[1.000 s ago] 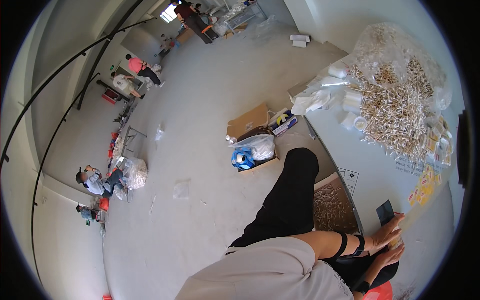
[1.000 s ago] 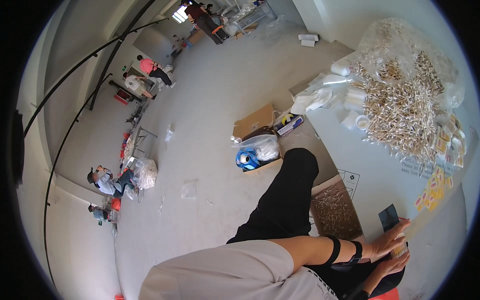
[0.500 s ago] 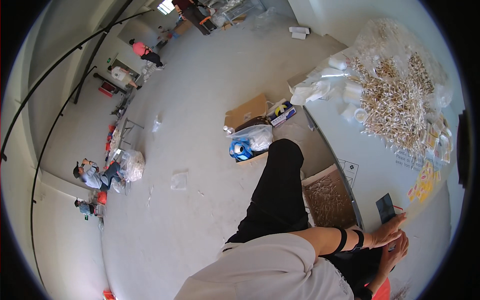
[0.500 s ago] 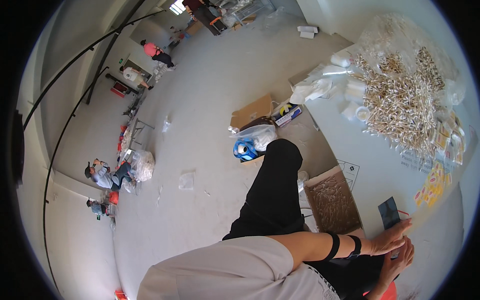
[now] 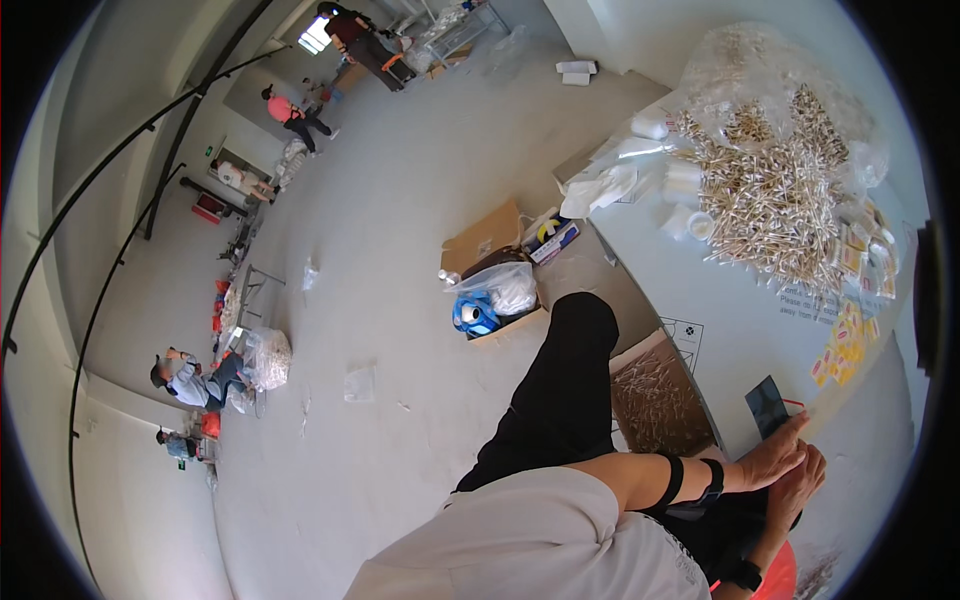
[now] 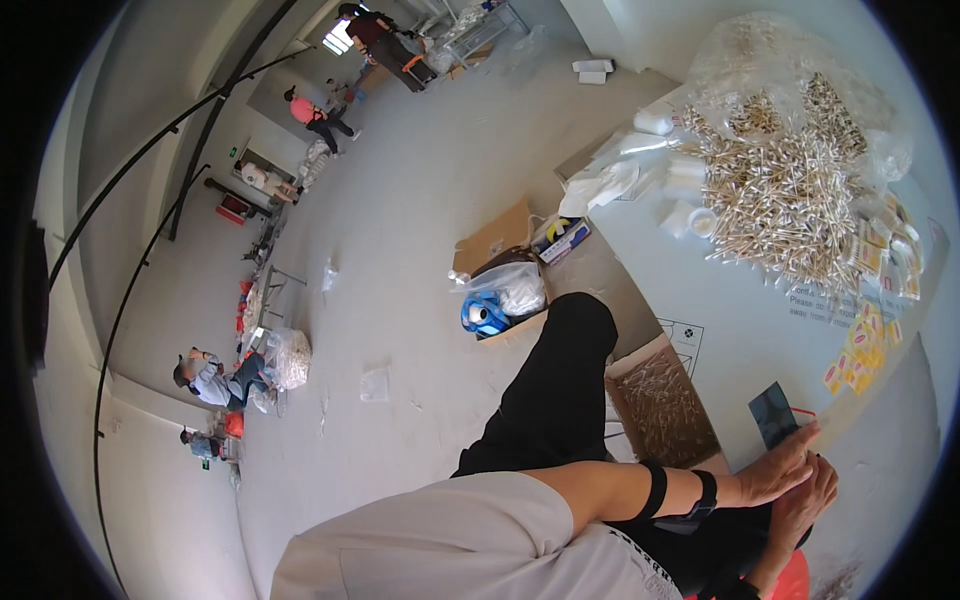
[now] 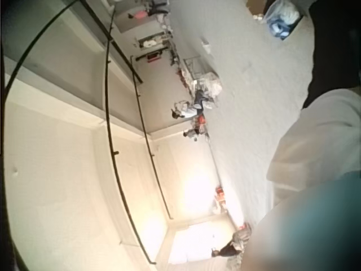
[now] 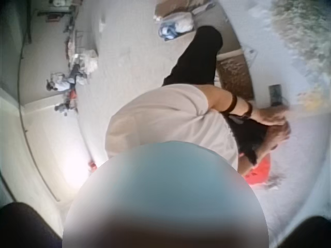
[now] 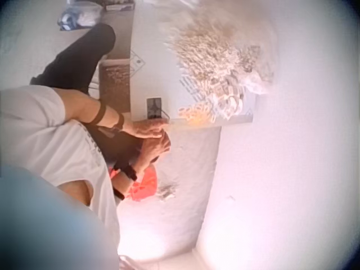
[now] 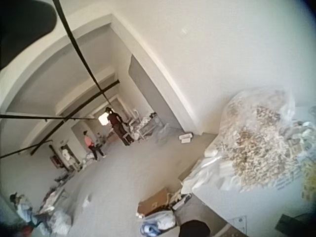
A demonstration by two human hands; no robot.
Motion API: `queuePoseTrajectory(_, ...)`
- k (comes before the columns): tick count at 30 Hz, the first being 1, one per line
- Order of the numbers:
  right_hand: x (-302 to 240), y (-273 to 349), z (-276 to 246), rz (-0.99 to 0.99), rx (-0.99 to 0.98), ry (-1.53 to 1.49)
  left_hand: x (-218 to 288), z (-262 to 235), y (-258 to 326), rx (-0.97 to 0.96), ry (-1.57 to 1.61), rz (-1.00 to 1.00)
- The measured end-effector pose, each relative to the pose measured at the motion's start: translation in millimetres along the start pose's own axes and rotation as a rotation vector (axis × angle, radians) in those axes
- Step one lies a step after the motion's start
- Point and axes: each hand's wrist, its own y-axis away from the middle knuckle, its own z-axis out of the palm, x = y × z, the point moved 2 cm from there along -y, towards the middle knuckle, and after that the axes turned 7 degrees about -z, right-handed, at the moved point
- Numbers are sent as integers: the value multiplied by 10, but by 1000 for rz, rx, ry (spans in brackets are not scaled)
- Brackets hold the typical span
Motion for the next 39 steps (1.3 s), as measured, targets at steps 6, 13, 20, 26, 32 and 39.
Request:
queuePoseTrajectory(6, -19, 13, -21, 26, 12, -60, -89, 2, -15, 92, -81, 210)
queuePoseTrajectory(13, -26, -22, -27, -4, 31, -89, -52, -4, -35, 26, -106, 142)
queuePoseTrajectory(20, 0, -45, 3, -21, 40, -164, 61, 42, 43, -44, -36, 38)
queuePoseTrajectory(26, -52, -72, -38, -32, 34, -56, -1, 52, 61, 7, -58, 50)
queuePoseTrajectory(32, -28, -8, 0, -18, 37, -7, 54, 75, 95, 100, -5, -9)
queuePoseTrajectory(39, -111, -43, -52, -31, 40, -86, 108, -106, -21, 138, 11, -227)
